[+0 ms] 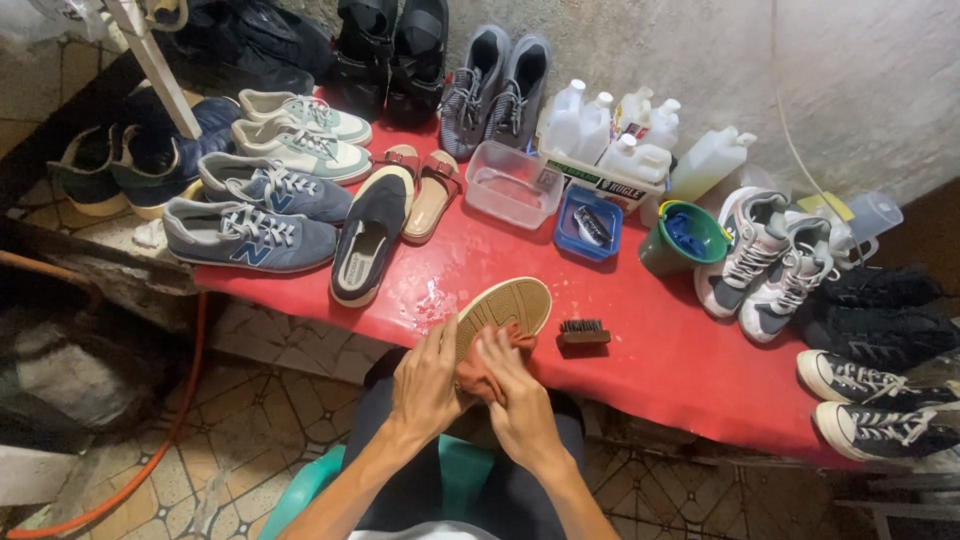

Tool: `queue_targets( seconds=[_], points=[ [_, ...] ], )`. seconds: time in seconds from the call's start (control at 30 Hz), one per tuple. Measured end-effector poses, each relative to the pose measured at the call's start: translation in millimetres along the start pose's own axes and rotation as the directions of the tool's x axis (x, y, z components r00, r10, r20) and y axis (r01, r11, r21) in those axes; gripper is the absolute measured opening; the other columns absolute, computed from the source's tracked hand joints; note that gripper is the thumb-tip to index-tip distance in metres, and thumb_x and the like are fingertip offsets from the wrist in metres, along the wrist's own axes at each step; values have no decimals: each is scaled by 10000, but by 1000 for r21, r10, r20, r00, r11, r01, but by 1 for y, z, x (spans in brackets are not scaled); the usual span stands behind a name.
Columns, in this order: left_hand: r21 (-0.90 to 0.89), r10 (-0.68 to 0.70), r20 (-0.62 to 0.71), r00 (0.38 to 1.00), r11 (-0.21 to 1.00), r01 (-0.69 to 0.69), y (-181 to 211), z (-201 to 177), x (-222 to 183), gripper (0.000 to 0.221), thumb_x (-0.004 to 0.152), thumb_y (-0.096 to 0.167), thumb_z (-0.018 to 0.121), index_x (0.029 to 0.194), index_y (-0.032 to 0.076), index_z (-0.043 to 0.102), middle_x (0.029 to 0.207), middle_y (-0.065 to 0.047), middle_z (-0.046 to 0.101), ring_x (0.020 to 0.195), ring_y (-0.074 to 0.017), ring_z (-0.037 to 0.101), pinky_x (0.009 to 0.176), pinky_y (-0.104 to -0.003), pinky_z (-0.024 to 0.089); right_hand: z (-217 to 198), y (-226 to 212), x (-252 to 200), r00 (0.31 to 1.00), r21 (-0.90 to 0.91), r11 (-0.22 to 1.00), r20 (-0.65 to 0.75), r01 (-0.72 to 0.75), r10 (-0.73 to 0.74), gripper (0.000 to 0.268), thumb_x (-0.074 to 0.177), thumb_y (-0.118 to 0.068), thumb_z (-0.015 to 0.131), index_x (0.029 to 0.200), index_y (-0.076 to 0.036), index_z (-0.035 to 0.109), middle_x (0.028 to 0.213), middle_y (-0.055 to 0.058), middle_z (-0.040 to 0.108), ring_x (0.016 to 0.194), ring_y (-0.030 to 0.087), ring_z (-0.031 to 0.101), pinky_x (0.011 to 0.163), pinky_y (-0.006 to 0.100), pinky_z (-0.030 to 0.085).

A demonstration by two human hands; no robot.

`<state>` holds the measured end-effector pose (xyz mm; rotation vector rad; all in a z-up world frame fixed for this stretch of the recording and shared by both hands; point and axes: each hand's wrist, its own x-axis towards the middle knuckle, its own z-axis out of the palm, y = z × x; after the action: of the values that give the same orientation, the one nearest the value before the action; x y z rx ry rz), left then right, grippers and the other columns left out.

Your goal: Scrubbing the rubber sole and heel of a sneaker with a brush and cleaning solution.

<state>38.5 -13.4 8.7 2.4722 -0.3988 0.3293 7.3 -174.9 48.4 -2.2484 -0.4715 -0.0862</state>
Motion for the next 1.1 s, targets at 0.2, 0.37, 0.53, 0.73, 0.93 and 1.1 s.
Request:
queue_targets(
  seconds=[0.2,0.37,0.53,0.73,0.93,1.1],
  points=[
    [-41,-93,83,992,995,96,-7,-7,0,1119,579,310,862,1558,69,377,1327,-155,601,1091,-382,668,877,-467,552,-39,-67,15,845,516,847,-389,-130,366,218,854,55,506,911,32,715,694,193,697,691,263,709,890,440,582],
    [109,-107,37,994,989,102,-8,-7,-3,1127,593,374,870,1577,127,382,1278,-122,610,1063,-346,682,870,-445,561,-80,155,-4,483,493,830,-678,-259,554,481,1012,-541,721,930,-67,714,729,119,666,593,162,581,559,311,443],
    [160,-80,40,996,984,73,-5,3,-2,1118,591,422,869,1576,168,406,1243,-104,651,1044,-329,697,866,-435,560,-66,79,16,527,261,963,-811,-62,254,255,1070,-228,670,1149,6,733,1034,235,733,1006,200,688,886,343,544],
    [94,-14,41,999,996,10,4,10,6,1077,596,382,897,1529,97,441,1232,-133,661,1033,-319,706,860,-416,568,-20,43,31,946,-338,930,-322,-141,26,1025,609,182,451,1602,-52,344,1690,228,223,1528,499,128,1188,690,122],
    [151,9,-12,1000,989,-8,-4,18,14,1110,483,143,825,1507,30,412,1327,-159,602,1052,-363,663,824,-446,570,21,33,11,975,-315,949,-220,-33,-39,1014,682,190,426,1627,-111,213,1713,136,152,1592,375,109,1295,511,119],
    [43,18,-64,998,999,-15,0,10,17,751,832,279,589,1519,36,404,1405,-168,580,1030,-391,678,799,-478,558,35,21,-8,988,-84,996,-147,24,-37,826,789,144,552,1561,-108,405,1686,91,258,1576,296,194,1271,428,236]
  ],
)
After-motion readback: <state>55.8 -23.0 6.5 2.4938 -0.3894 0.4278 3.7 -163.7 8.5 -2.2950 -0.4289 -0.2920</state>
